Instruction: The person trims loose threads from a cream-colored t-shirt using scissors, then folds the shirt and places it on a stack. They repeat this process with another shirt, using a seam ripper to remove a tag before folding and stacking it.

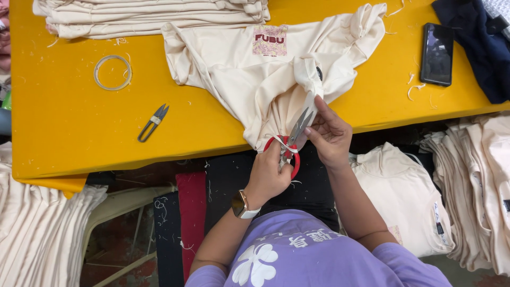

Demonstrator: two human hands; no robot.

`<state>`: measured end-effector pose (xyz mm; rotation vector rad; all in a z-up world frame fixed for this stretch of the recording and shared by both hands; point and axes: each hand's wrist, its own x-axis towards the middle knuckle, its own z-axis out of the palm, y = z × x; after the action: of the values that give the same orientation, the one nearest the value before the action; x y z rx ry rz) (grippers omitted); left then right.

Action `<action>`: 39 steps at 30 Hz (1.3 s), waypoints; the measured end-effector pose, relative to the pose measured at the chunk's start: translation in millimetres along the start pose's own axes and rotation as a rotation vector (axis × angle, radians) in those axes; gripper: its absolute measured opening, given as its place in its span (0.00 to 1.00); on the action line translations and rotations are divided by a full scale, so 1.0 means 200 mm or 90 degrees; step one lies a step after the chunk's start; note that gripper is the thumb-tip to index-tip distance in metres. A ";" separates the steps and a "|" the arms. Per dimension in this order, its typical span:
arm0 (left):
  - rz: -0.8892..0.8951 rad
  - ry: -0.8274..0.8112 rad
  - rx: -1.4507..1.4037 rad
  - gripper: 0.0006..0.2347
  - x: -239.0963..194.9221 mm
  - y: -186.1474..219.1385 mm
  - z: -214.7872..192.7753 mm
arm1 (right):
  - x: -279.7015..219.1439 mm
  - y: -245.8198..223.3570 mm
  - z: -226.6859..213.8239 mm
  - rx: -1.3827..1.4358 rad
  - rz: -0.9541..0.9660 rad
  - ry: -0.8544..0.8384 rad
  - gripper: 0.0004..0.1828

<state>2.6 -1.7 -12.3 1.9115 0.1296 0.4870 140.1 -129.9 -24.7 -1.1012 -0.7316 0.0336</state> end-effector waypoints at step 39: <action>-0.056 0.230 0.490 0.16 0.16 -0.07 -0.73 | -0.01 -0.01 -0.18 0.282 0.206 0.186 0.29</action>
<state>-23.2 141.3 29.1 2.5227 0.7195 0.7965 158.3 -159.1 -33.1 -0.7649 -0.2580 0.2905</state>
